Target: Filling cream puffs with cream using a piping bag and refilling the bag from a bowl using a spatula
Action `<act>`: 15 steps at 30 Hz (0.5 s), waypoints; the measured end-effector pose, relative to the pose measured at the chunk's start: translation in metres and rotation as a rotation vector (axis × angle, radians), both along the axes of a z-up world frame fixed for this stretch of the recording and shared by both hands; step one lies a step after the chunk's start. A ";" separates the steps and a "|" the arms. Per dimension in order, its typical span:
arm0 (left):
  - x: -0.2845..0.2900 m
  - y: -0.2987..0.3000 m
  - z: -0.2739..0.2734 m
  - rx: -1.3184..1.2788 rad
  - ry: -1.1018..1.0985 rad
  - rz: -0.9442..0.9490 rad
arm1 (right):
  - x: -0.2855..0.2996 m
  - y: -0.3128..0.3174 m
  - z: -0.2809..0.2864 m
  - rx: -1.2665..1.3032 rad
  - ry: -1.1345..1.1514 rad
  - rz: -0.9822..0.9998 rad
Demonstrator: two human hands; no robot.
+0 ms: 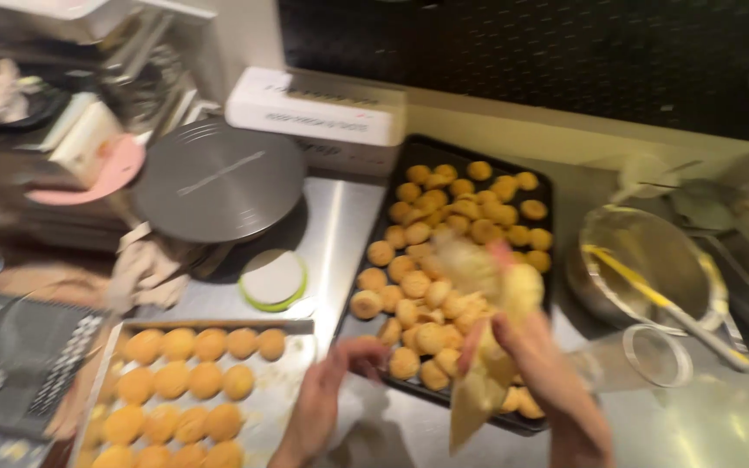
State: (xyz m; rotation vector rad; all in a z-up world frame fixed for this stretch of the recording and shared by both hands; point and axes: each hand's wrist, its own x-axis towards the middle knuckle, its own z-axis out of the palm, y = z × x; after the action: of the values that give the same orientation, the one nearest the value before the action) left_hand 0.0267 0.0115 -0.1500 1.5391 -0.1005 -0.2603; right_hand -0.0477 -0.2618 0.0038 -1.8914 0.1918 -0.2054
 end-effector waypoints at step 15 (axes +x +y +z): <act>0.026 -0.161 0.101 -0.112 0.657 -0.883 | -0.007 -0.033 0.009 1.261 0.350 0.415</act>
State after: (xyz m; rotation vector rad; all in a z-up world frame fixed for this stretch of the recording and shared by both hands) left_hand 0.0527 -0.1499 -0.0491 1.1487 -0.2638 -1.4141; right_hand -0.0552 -0.2947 0.0127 -0.6560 0.1084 0.4544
